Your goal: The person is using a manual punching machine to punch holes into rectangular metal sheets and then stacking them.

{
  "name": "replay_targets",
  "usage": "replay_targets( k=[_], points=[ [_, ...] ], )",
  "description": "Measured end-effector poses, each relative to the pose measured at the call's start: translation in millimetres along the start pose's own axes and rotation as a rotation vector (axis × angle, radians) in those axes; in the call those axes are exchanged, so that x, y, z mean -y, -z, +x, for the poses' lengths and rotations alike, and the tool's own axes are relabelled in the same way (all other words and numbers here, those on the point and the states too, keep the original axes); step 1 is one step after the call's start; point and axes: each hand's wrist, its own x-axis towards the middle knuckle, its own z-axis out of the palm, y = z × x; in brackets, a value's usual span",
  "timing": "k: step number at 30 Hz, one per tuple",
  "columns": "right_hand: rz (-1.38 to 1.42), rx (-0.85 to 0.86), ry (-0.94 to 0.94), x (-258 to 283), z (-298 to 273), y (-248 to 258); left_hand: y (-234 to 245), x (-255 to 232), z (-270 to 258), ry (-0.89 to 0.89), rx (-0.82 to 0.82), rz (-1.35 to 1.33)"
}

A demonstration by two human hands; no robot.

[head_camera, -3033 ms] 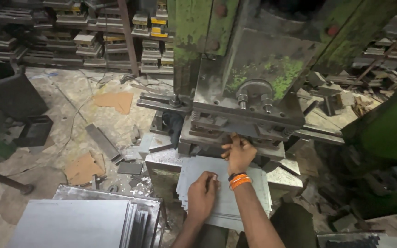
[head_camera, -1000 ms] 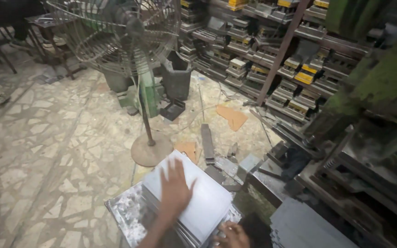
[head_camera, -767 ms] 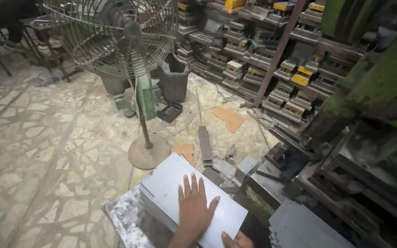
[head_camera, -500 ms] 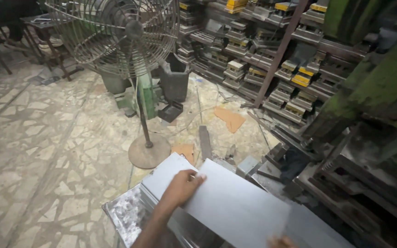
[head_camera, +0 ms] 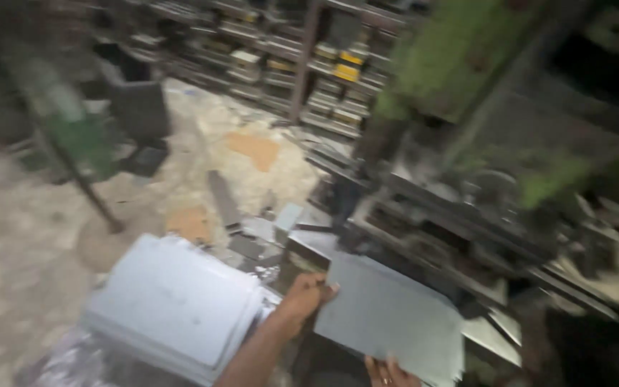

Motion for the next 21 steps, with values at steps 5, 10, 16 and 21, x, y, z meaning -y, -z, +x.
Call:
replay_targets(
  k=[5, 10, 16, 21],
  points=[
    [-0.044, -0.468, -0.025, 99.0, 22.3, -164.7, -37.3, -48.6, 15.6, -0.088, 0.085, -0.145],
    [-0.025, -0.441, 0.173, 132.6, 75.9, -208.1, -59.9, -47.0, 34.3, 0.003, 0.154, -0.436],
    [0.034, -0.530, 0.345, 123.4, 177.8, -198.5, -76.3, 16.7, 47.9, -0.015, 0.096, -0.372],
    [-0.059, -0.905, 0.068, 144.6, 246.1, -203.0, -91.3, 26.5, 28.2, -0.207, 0.052, -0.131]
  ],
)
